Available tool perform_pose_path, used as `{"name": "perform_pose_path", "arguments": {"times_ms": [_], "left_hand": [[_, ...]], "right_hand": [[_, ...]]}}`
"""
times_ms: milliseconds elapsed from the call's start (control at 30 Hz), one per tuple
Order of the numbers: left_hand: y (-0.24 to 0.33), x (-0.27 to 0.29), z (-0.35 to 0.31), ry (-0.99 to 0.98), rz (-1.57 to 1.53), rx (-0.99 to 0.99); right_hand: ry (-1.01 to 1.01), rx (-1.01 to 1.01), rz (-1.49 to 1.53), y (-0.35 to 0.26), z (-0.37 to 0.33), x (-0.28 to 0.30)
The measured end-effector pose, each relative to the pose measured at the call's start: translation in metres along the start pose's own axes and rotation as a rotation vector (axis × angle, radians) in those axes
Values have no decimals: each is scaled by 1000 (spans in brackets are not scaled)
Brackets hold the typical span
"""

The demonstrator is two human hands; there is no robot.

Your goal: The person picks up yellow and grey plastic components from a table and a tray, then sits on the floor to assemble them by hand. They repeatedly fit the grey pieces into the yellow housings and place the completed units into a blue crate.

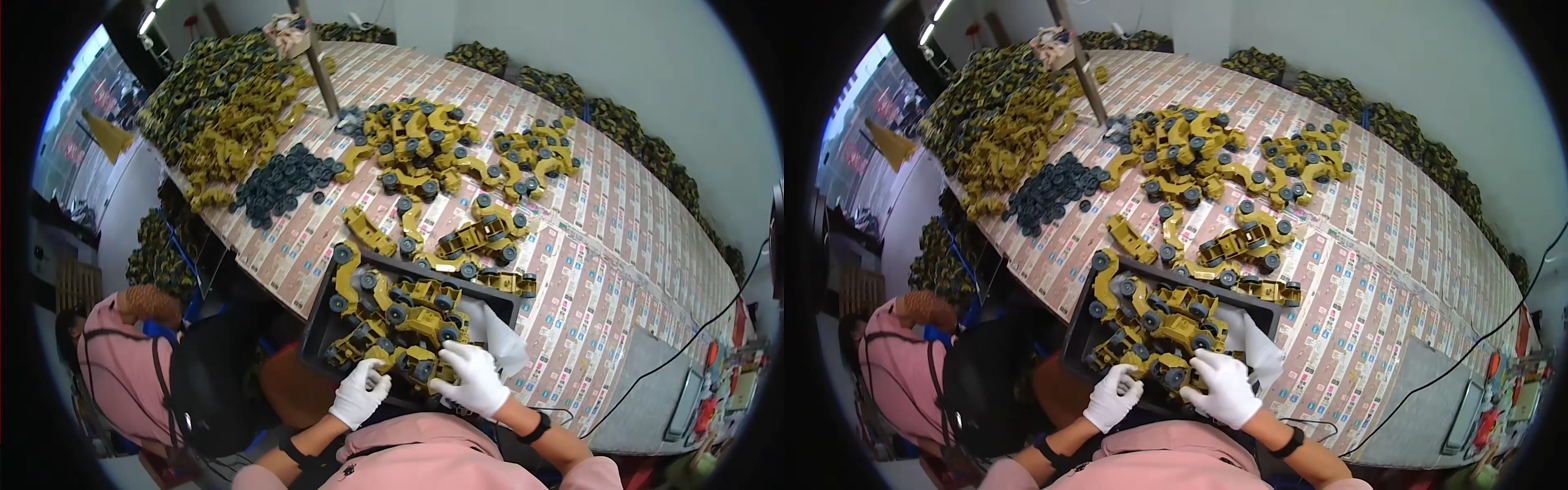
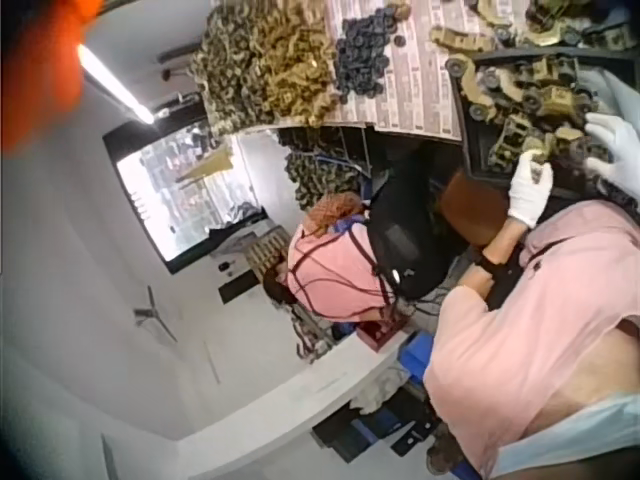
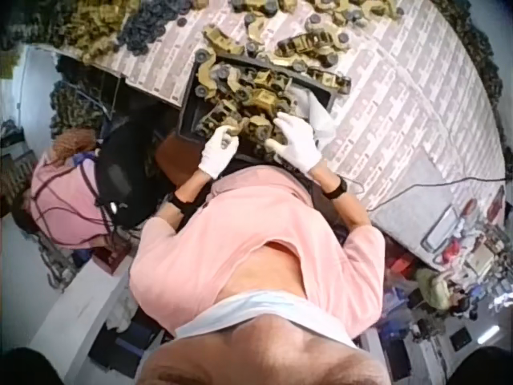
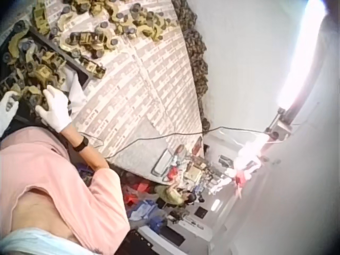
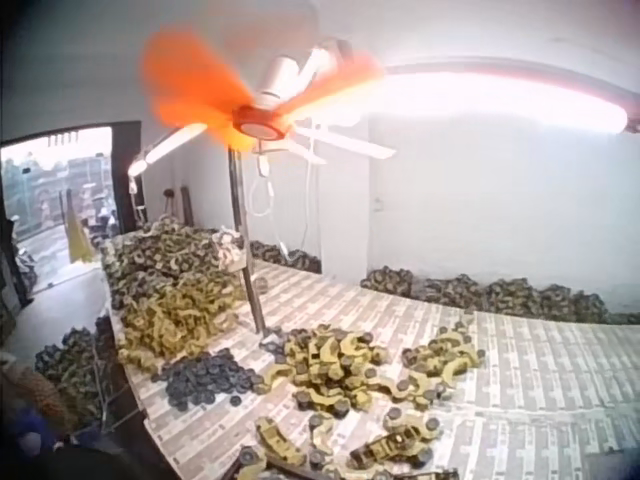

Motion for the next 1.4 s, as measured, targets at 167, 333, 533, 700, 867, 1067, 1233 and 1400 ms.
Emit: {"name": "perform_pose_path", "arguments": {"times_ms": [167,333,533,700,867,1067,1233,1400], "left_hand": [[23,34,28,354,107,-127],[31,107,150,580,545,-206],[9,163,274,53,340,353],[6,129,343,-252,33,416],[41,112,370,-303,300,341],[66,31,386,-225,450,88],[27,-1,407,-163,-253,-94],[54,-12,398,-494,-364,226]], "right_hand": [[456,-254,-107,65,3,72],[405,-720,166,250,-4,83],[192,-806,819,249,65,68],[350,-695,1092,285,90,74],[254,-615,1127,311,141,66],[38,-576,1132,302,172,76],[230,-216,1716,310,182,45],[-79,-395,1466,271,206,37]]}}
Point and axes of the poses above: each hand's wrist, its own z-axis towards the middle knuckle, its own x-axis out of the back of the hand, y = z × x, the point moved 1 cm from there along z, towards the middle knuckle, and after that the axes turned 8 degrees about -y, right-handed, at the moved point
